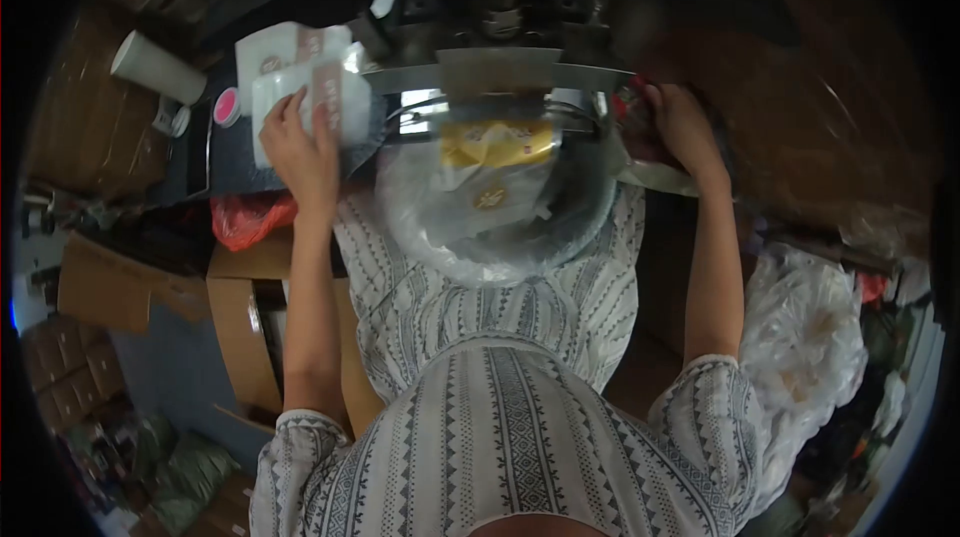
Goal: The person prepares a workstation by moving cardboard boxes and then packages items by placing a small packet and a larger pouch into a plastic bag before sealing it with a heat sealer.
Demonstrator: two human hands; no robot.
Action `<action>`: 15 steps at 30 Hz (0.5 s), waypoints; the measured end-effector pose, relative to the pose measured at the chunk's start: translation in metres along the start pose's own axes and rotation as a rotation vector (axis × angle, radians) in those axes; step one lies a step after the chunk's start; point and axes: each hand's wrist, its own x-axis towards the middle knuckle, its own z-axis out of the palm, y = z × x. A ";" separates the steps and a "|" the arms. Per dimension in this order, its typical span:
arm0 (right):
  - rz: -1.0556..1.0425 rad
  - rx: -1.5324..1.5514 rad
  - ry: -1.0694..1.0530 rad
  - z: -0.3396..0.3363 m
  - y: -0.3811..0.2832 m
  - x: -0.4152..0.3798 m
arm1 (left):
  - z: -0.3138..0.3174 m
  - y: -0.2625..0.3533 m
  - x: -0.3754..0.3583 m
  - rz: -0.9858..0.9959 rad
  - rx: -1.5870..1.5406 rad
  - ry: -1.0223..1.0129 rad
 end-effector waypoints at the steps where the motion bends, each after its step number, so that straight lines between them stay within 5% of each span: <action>1: -0.112 0.065 0.039 0.002 0.005 -0.001 | 0.010 -0.012 -0.003 0.039 0.059 0.049; 15: -0.101 0.212 0.089 0.009 0.008 -0.002 | 0.032 -0.023 -0.011 0.095 0.062 0.168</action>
